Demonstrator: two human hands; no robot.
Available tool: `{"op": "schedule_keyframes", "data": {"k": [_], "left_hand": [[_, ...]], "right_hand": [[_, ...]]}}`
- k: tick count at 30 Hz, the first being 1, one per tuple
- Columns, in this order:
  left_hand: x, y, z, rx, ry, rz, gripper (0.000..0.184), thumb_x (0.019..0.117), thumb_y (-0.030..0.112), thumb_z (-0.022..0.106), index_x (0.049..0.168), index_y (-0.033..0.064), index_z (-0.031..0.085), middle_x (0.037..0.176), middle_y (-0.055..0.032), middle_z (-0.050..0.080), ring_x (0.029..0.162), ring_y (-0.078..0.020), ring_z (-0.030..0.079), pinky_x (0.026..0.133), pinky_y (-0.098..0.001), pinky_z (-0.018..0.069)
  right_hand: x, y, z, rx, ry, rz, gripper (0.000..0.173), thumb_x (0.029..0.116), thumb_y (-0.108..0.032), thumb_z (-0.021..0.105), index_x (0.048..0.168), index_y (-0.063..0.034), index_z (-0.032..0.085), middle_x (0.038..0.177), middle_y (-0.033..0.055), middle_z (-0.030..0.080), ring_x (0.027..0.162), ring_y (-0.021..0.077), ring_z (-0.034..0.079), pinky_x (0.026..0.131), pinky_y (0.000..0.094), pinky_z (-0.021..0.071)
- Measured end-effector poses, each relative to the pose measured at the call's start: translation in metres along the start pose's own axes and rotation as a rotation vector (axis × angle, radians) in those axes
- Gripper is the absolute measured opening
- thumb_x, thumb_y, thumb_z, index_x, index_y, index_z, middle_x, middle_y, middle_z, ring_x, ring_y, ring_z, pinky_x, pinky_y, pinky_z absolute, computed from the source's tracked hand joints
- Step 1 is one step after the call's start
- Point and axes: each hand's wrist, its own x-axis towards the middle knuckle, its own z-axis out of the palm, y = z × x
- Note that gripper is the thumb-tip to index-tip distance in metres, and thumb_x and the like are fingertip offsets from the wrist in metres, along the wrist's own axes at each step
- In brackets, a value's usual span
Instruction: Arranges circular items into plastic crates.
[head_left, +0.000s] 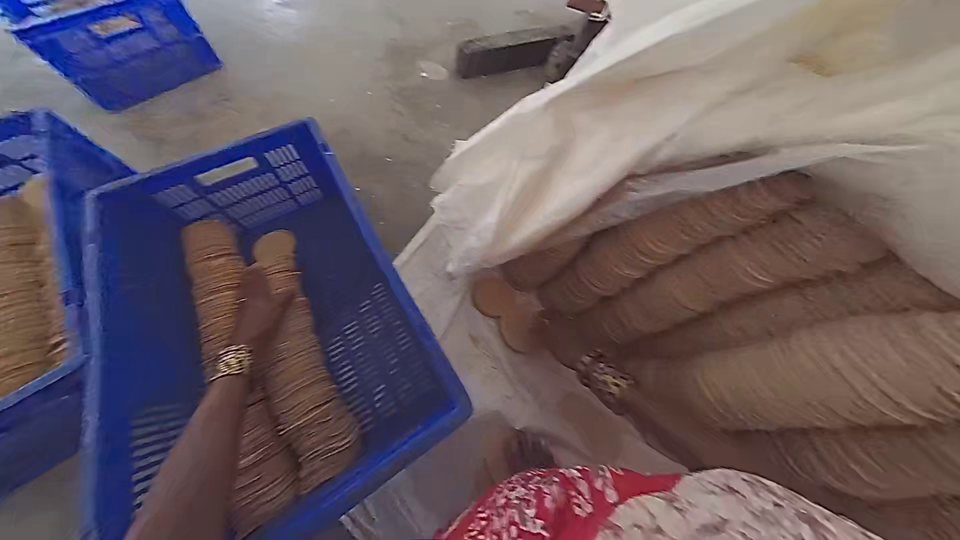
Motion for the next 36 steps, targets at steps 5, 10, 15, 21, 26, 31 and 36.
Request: {"op": "schedule_keyframes", "data": {"k": [5, 10, 15, 21, 26, 31, 36], "left_hand": [[0.001, 0.003, -0.004, 0.042, -0.019, -0.061, 0.091, 0.0982, 0.04, 0.065, 0.163, 0.0025, 0.013, 0.167, -0.0271, 0.018, 0.154, -0.0407, 0.022, 0.124, -0.0558, 0.0219], [0.022, 0.024, -0.036, 0.072, -0.107, -0.2, 0.078, 0.1, 0.048, 0.062, 0.152, -0.0054, 0.036, 0.155, -0.031, 0.037, 0.14, -0.0463, 0.044, 0.113, -0.0604, 0.0388], [0.057, 0.037, -0.041, 0.118, -0.044, -0.203, 0.071, 0.103, 0.052, 0.053, 0.14, -0.0074, 0.049, 0.142, -0.0334, 0.051, 0.131, -0.0498, 0.051, 0.108, -0.0669, 0.0397], [0.096, 0.056, -0.044, 0.4, -0.162, -0.147, 0.063, 0.106, 0.051, 0.046, 0.101, -0.007, 0.07, 0.108, -0.0349, 0.067, 0.11, -0.0548, 0.062, 0.091, -0.0737, 0.0456], [0.138, 0.041, -0.035, 0.42, -0.274, -0.182, 0.043, 0.0937, 0.024, 0.072, 0.117, -0.0106, 0.064, 0.123, -0.0333, 0.063, 0.119, -0.0507, 0.06, 0.098, -0.0674, 0.0468], [0.162, 0.017, -0.029, 0.453, -0.34, -0.059, 0.09, 0.0833, 0.011, 0.08, 0.159, 0.0084, 0.032, 0.162, -0.0304, 0.027, 0.137, -0.0545, 0.043, 0.105, -0.0714, 0.0389], [0.161, 0.001, -0.017, 0.395, -0.24, 0.284, 0.079, 0.0884, 0.024, 0.077, 0.155, 0.0041, 0.04, 0.156, -0.0273, 0.041, 0.143, -0.0464, 0.041, 0.113, -0.0647, 0.0347]], "right_hand": [[0.038, -0.049, 0.007, 0.093, -0.051, 0.073, 0.078, 0.1039, -0.031, 0.061, 0.158, 0.0092, 0.022, 0.162, 0.0309, 0.03, 0.151, 0.0418, 0.032, 0.122, 0.0488, 0.0276], [0.164, 0.02, 0.1, 0.074, 0.187, 0.067, 0.1, 0.0725, -0.051, 0.089, 0.147, 0.0, 0.046, 0.142, 0.0328, 0.052, 0.131, 0.0509, 0.051, 0.103, 0.0704, 0.0429], [0.159, 0.023, 0.079, 0.234, -0.11, 0.146, 0.076, 0.0778, -0.046, 0.089, 0.13, 0.0044, 0.064, 0.128, 0.0298, 0.064, 0.124, 0.0443, 0.059, 0.106, 0.062, 0.0427], [0.174, -0.004, 0.036, 0.362, -0.016, -0.099, 0.049, 0.0821, -0.026, 0.088, 0.12, -0.0013, 0.069, 0.113, 0.019, 0.071, 0.109, 0.0296, 0.066, 0.1, 0.0517, 0.0503], [0.218, -0.036, 0.036, -0.033, 0.029, -0.271, 0.064, 0.0862, -0.048, 0.08, 0.131, -0.0041, 0.067, 0.131, 0.027, 0.064, 0.129, 0.0444, 0.057, 0.111, 0.0639, 0.0397], [0.222, -0.052, 0.043, -0.306, -0.142, -0.275, 0.08, 0.0846, -0.065, 0.071, 0.142, -0.0107, 0.061, 0.142, 0.0246, 0.059, 0.137, 0.0458, 0.05, 0.115, 0.0667, 0.0337], [0.225, -0.048, 0.035, -0.383, -0.196, -0.242, 0.084, 0.0815, -0.071, 0.07, 0.139, -0.0106, 0.061, 0.138, 0.0248, 0.062, 0.131, 0.0466, 0.054, 0.109, 0.0705, 0.0375]]}}
